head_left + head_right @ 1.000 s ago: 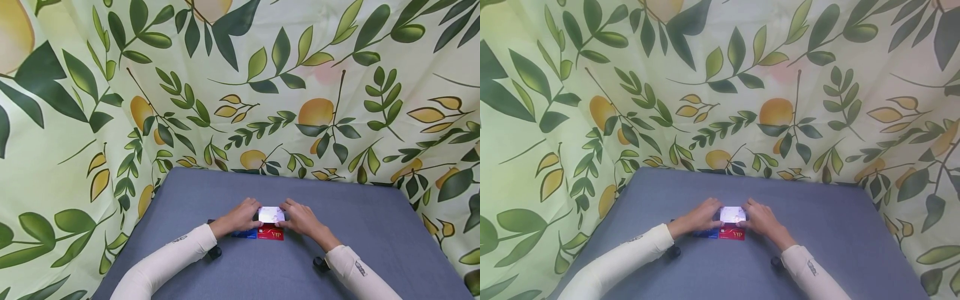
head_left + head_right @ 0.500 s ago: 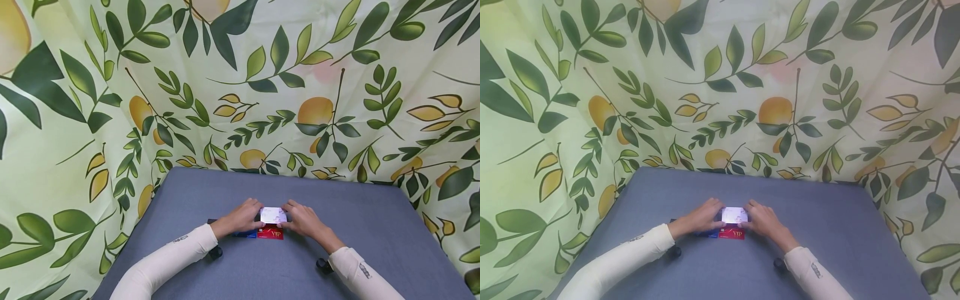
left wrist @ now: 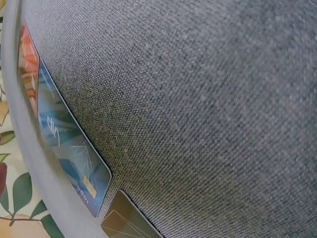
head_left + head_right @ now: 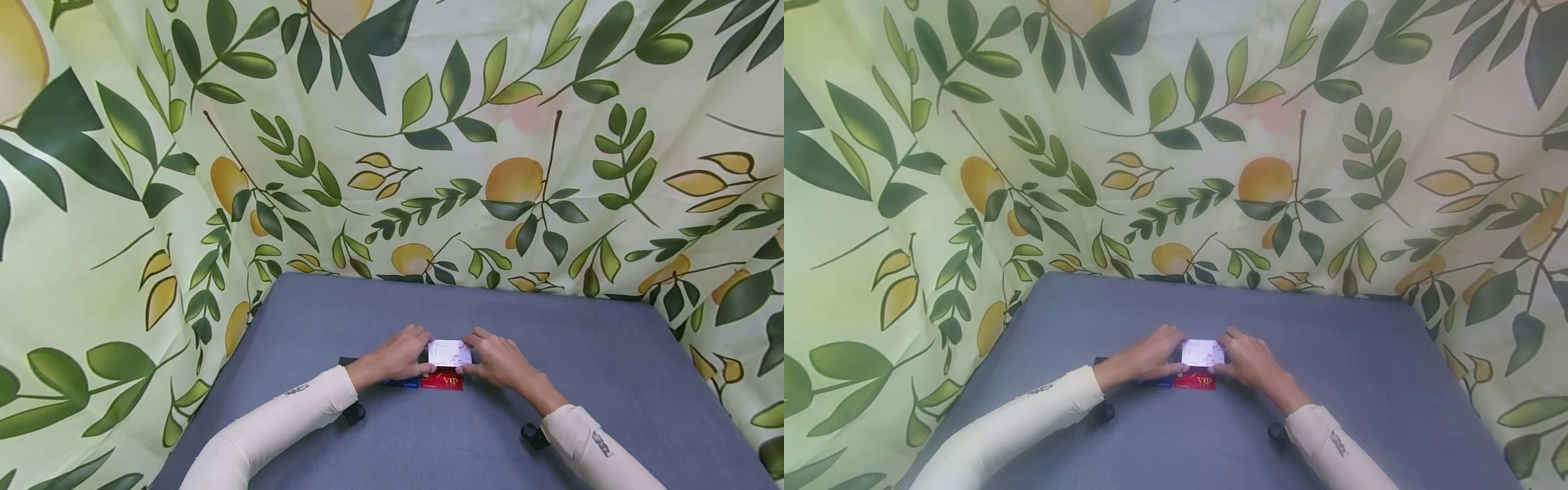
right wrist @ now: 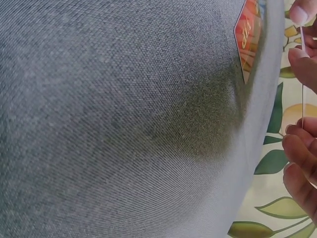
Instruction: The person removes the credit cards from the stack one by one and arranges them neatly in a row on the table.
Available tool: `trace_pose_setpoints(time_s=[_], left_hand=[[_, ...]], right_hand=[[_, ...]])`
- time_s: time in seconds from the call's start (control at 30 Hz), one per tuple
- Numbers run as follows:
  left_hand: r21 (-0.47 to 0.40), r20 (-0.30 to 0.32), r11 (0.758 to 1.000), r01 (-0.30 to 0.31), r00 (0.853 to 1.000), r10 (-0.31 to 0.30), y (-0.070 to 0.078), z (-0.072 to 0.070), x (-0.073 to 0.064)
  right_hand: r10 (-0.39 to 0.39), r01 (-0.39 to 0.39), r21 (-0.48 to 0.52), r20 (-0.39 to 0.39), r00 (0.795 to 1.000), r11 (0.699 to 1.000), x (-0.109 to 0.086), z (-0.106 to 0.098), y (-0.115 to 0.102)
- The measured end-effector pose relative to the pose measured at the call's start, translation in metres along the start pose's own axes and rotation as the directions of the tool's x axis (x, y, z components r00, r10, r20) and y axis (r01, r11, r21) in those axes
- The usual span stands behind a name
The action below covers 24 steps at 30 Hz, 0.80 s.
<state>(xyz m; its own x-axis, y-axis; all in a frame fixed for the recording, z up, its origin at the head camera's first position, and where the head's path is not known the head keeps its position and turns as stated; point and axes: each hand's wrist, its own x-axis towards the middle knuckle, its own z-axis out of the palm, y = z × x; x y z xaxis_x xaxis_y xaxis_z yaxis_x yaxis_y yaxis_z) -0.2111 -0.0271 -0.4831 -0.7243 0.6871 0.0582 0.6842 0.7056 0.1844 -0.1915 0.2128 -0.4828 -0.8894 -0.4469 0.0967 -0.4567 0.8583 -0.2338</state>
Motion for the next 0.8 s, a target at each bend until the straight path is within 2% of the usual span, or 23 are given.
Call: trace_pose_setpoints(time_s=[0.47, 0.8], left_hand=[[-0.015, 0.005, 1.000, -0.006, 1.000, 0.006, 0.005, 0.001, 0.000], [-0.005, -0.039, 0.998, -0.066, 0.997, 0.066, 0.011, 0.006, 0.000]], right_hand=[[-0.024, 0.024, -0.004, -0.014, 1.000, 1.000, -0.006, 0.000, 0.004], [-0.044, 0.044, -0.010, -0.016, 0.999, 0.999, -0.016, 0.002, 0.011]])
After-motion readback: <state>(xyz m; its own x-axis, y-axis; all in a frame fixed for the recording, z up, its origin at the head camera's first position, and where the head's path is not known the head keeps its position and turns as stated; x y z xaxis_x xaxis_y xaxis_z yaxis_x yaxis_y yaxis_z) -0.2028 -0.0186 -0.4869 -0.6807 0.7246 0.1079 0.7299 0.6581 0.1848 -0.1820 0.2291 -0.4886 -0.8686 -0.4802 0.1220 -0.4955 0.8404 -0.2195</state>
